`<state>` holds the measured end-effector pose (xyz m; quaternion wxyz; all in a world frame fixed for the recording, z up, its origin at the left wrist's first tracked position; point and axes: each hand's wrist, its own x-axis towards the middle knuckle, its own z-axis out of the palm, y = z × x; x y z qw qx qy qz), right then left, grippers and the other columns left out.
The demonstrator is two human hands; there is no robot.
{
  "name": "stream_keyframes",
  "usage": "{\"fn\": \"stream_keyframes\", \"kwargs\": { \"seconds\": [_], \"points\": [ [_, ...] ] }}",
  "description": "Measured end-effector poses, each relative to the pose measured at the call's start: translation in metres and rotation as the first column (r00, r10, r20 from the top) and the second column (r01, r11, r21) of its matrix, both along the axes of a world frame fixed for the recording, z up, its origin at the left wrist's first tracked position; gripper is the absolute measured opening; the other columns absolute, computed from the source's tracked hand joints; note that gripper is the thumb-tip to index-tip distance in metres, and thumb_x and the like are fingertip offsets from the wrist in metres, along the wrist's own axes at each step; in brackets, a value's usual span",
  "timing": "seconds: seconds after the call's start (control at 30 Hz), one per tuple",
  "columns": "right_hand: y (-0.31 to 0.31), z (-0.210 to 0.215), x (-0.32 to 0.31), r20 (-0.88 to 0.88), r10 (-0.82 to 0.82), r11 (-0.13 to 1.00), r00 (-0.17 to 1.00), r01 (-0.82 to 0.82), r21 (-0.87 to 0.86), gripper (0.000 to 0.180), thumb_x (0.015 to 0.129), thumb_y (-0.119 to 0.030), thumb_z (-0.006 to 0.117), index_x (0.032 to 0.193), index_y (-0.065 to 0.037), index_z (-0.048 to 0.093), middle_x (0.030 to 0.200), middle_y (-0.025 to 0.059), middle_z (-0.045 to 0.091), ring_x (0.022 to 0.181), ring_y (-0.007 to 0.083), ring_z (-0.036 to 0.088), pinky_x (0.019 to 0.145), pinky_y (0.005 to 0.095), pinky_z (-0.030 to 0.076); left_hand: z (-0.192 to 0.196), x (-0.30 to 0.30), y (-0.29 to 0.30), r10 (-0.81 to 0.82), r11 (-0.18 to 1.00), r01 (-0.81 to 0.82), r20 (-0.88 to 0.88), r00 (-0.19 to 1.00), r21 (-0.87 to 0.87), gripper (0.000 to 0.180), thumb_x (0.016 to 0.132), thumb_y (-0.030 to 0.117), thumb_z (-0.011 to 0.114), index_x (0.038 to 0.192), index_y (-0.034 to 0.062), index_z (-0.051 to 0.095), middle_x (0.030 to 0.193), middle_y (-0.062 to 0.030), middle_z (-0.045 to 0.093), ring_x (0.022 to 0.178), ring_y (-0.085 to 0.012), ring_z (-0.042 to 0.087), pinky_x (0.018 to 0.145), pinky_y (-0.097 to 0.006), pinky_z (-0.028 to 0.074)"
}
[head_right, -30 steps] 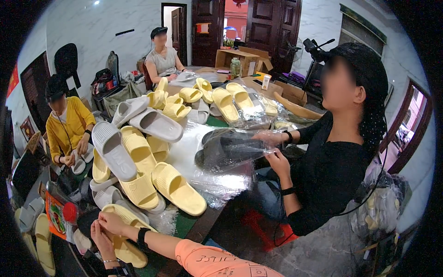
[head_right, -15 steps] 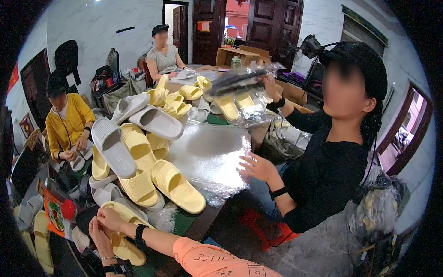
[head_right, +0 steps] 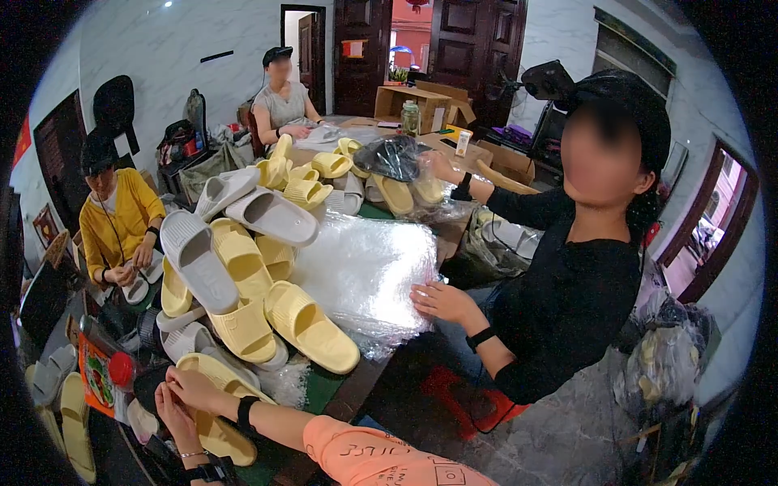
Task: The recorder is sitting at a large table with others, inspecting and processing plastic slide-style sandals, checking for defects and trimming excess material.
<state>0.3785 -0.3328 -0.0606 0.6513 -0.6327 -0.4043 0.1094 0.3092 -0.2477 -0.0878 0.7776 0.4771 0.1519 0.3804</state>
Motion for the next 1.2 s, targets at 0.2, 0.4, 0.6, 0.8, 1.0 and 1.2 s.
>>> {"fn": "stream_keyframes", "kwargs": {
  "seconds": [0.2, 0.4, 0.6, 0.8, 1.0, 1.2],
  "points": [
    [0.000, 0.001, 0.003, 0.200, -0.108, 0.994, 0.974, 0.105, 0.023, 0.013, 0.082, -0.015, 0.047, 0.079, -0.002, 0.048, 0.076, 0.0173, 0.053, 0.074, 0.0350, 0.052, 0.064, 0.0405, 0.041, -0.002, 0.001, -0.001, -0.018, 0.999, 0.018, 0.005, 1.000, -0.036, 0.010, 0.088, 0.011, 0.049, 0.091, 0.0021, 0.053, 0.088, -0.0031, 0.057, 0.078, -0.0105, 0.054, 0.071, -0.022, 0.045],
    [-0.005, 0.004, -0.006, 0.135, -0.062, 0.996, 0.989, 0.070, -0.051, 0.013, 0.085, -0.016, 0.046, 0.084, -0.003, 0.048, 0.075, 0.0170, 0.054, 0.074, 0.0359, 0.052, 0.063, 0.0400, 0.041, -0.012, -0.007, 0.003, -0.071, 0.995, 0.076, 0.070, 0.995, -0.072, 0.014, 0.090, 0.013, 0.046, 0.093, 0.0032, 0.054, 0.088, -0.0065, 0.060, 0.079, -0.0130, 0.058, 0.072, -0.024, 0.048],
    [0.002, 0.002, -0.005, 0.102, -0.058, 0.987, 0.993, 0.072, -0.141, 0.017, 0.085, -0.020, 0.045, 0.089, -0.004, 0.049, 0.080, 0.0182, 0.056, 0.076, 0.0373, 0.054, 0.065, 0.0422, 0.042, -0.002, -0.005, 0.002, 0.052, 0.999, -0.053, -0.098, 0.994, -0.008, 0.022, 0.086, 0.010, 0.052, 0.105, -0.0024, 0.052, 0.095, -0.0050, 0.057, 0.085, -0.0107, 0.054, 0.077, -0.022, 0.043],
    [0.003, 0.005, 0.000, 0.041, -0.069, 0.992, 0.997, 0.073, -0.104, 0.021, 0.086, -0.026, 0.046, 0.085, -0.005, 0.050, 0.074, 0.0150, 0.056, 0.071, 0.0321, 0.055, 0.061, 0.0386, 0.042, 0.006, -0.002, 0.001, -0.032, 0.999, 0.033, -0.033, 0.999, 0.025, 0.018, 0.086, 0.009, 0.052, 0.100, -0.0018, 0.055, 0.082, 0.0009, 0.055, 0.064, -0.0037, 0.045, 0.059, -0.015, 0.037],
    [0.000, 0.001, 0.007, -0.150, 0.075, 0.983, 0.986, -0.098, -0.155, 0.020, 0.084, -0.019, 0.047, 0.086, 0.000, 0.054, 0.079, 0.0134, 0.058, 0.075, 0.0235, 0.057, 0.067, 0.0328, 0.044, 0.000, -0.001, -0.002, 0.011, 1.000, -0.012, -0.136, 0.991, -0.006, 0.016, 0.086, 0.012, 0.053, 0.097, 0.0007, 0.057, 0.081, 0.0025, 0.055, 0.063, -0.0023, 0.045, 0.055, -0.017, 0.036],
    [0.010, -0.013, 0.004, -0.058, 0.122, 0.983, 0.991, -0.129, -0.131, 0.022, 0.082, -0.025, 0.050, 0.082, -0.003, 0.052, 0.072, 0.0117, 0.057, 0.067, 0.0229, 0.055, 0.060, 0.0325, 0.042, -0.008, -0.012, 0.013, 0.041, 0.994, -0.034, -0.064, 0.997, 0.105, 0.011, 0.089, 0.013, 0.050, 0.088, 0.0021, 0.052, 0.073, 0.0026, 0.049, 0.063, -0.0030, 0.042, 0.057, -0.016, 0.035]
  ]
}}
